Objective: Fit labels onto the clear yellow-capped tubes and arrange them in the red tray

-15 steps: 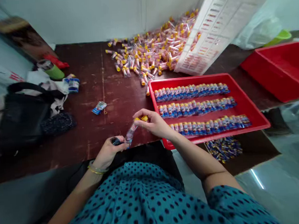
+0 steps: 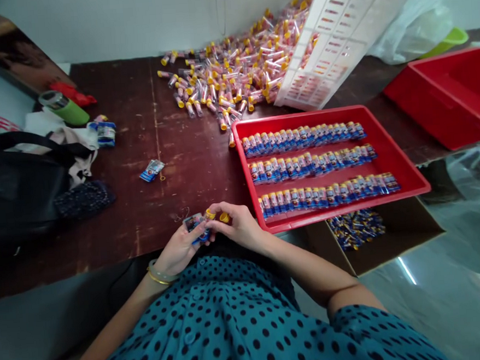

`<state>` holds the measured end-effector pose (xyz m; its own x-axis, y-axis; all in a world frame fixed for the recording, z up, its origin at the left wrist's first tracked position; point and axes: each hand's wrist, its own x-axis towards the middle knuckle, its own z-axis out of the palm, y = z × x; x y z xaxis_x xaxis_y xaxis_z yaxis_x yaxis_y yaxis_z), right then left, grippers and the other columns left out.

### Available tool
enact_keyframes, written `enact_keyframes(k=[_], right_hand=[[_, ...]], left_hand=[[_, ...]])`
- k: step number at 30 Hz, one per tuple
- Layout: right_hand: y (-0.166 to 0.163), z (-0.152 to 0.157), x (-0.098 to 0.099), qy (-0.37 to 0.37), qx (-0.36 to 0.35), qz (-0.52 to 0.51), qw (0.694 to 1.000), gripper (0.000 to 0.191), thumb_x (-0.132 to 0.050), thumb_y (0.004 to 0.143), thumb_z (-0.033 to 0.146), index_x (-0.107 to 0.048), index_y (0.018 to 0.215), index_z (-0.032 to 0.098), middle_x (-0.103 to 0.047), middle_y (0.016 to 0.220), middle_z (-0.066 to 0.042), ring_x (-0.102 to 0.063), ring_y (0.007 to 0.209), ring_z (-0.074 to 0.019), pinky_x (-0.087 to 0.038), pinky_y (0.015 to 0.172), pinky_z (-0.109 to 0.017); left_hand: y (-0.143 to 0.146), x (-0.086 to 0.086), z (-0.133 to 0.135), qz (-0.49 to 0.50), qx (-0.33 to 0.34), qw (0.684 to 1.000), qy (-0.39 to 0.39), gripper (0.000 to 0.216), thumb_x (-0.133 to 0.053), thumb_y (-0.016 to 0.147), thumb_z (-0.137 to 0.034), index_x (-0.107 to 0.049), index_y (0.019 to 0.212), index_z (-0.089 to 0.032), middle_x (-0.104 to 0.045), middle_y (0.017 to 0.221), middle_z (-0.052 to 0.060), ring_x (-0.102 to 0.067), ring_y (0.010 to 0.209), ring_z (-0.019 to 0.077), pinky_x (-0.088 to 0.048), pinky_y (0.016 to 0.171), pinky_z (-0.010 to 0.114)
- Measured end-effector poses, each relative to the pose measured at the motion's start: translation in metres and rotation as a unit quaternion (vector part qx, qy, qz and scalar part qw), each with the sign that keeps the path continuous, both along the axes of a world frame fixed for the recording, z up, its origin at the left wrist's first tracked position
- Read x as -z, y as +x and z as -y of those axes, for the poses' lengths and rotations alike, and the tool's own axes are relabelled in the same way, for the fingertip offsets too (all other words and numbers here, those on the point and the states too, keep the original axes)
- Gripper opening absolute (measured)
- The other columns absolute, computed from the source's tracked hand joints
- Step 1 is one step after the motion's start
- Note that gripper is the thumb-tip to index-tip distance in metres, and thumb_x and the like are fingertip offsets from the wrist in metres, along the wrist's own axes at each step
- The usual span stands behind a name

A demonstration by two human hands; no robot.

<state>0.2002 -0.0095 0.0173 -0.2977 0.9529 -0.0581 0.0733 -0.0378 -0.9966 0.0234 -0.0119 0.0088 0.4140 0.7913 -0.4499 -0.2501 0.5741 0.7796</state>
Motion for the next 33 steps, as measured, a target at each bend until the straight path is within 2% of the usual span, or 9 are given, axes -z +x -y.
enact_keyframes(k=[5,14,19,22,25,27,29,31,33], right_hand=[[-0.001,0.006,-0.001,-0.024,0.02,-0.072,0.997,0.018,-0.068,0.085,0.036,-0.062,0.092,0.021,-0.069,0.106,-0.003,-0.069,0.063,-0.0122,-0.058,0.062,-0.025],[0.006,0.0,0.001,0.0,0.011,-0.04,0.999,0.017,-0.067,0.085,0.032,-0.068,0.082,0.016,-0.067,0.109,-0.006,-0.065,0.067,-0.01,-0.054,0.067,-0.024],[0.006,-0.002,-0.003,-0.027,0.033,-0.069,0.997,0.03,-0.069,0.083,0.033,-0.061,0.11,0.023,-0.067,0.104,-0.003,-0.066,0.075,-0.0127,-0.054,0.067,-0.024],[0.003,-0.002,-0.004,-0.035,0.058,-0.071,0.995,0.027,-0.074,0.079,0.032,-0.064,0.1,0.02,-0.06,0.123,-0.006,-0.065,0.092,-0.0147,-0.053,0.074,-0.023],[0.01,-0.003,-0.006,-0.07,0.06,-0.092,0.992,0.024,-0.072,0.08,0.037,-0.064,0.091,0.018,-0.055,0.133,-0.007,-0.061,0.068,-0.0066,-0.047,0.053,-0.018],[0.032,-0.012,-0.009,-0.073,0.088,-0.106,0.988,0.027,-0.067,0.083,0.043,-0.062,0.095,0.019,-0.063,0.118,-0.005,-0.047,0.048,-0.0018,-0.037,0.041,-0.017],[0.074,-0.029,-0.014,-0.04,0.152,-0.077,0.985,0.029,-0.062,0.085,0.047,-0.06,0.096,0.02,-0.067,0.091,-0.001,-0.04,0.042,-0.0027,-0.033,0.038,-0.018],[0.131,-0.05,-0.023,0.001,0.243,0.018,0.97,0.032,-0.059,0.086,0.048,-0.062,0.097,0.019,-0.062,0.073,0.002,-0.043,0.044,-0.0057,-0.034,0.04,-0.018],[0.191,-0.072,-0.031,0.008,0.349,0.18,0.92,0.032,-0.056,0.086,0.046,-0.064,0.097,0.017,-0.06,0.068,0.002,-0.042,0.046,-0.0073,-0.036,0.044,-0.02]], left_hand=[[0.001,-0.003,0.002,0.012,0.008,1.0,-0.005,0.023,-0.071,0.081,-0.037,-0.068,0.088,-0.015,-0.064,0.074,0.001,-0.059,0.066,0.013,-0.045,0.059,0.024],[0.004,-0.007,0.002,-0.008,-0.003,1.0,-0.001,0.019,-0.07,0.083,-0.034,-0.067,0.088,-0.016,-0.065,0.075,0.001,-0.058,0.064,0.0118,-0.044,0.058,0.023],[0.007,-0.01,-0.001,-0.018,-0.018,1.0,0.016,0.02,-0.074,0.079,-0.034,-0.068,0.086,-0.016,-0.066,0.077,0.001,-0.059,0.067,0.0125,-0.047,0.062,0.023],[0.012,-0.013,-0.003,-0.024,-0.023,0.999,0.022,0.023,-0.076,0.077,-0.035,-0.069,0.089,-0.017,-0.067,0.078,0.002,-0.06,0.07,0.0134,-0.048,0.065,0.024],[0.017,-0.015,-0.004,-0.023,-0.036,0.999,0.001,0.032,-0.073,0.078,-0.043,-0.07,0.096,-0.017,-0.068,0.082,0.004,-0.062,0.074,0.0161,-0.05,0.065,0.026],[0.019,-0.015,-0.005,-0.019,-0.037,0.999,-0.019,0.034,-0.07,0.08,-0.046,-0.07,0.097,-0.016,-0.068,0.083,0.005,-0.062,0.074,0.0173,-0.05,0.062,0.027],[0.018,-0.012,-0.006,-0.021,-0.034,0.999,-0.031,0.031,-0.07,0.08,-0.045,-0.07,0.091,-0.016,-0.067,0.078,0.005,-0.061,0.071,0.0169,-0.049,0.057,0.025],[0.016,-0.009,-0.008,-0.027,-0.027,0.998,-0.046,0.03,-0.072,0.078,-0.045,-0.069,0.084,-0.016,-0.064,0.071,0.003,-0.059,0.065,0.0162,-0.047,0.051,0.024],[0.015,-0.005,-0.008,-0.038,-0.02,0.997,-0.059,0.03,-0.074,0.076,-0.045,-0.07,0.084,-0.017,-0.064,0.068,0.002,-0.059,0.064,0.0158,-0.048,0.052,0.024]])
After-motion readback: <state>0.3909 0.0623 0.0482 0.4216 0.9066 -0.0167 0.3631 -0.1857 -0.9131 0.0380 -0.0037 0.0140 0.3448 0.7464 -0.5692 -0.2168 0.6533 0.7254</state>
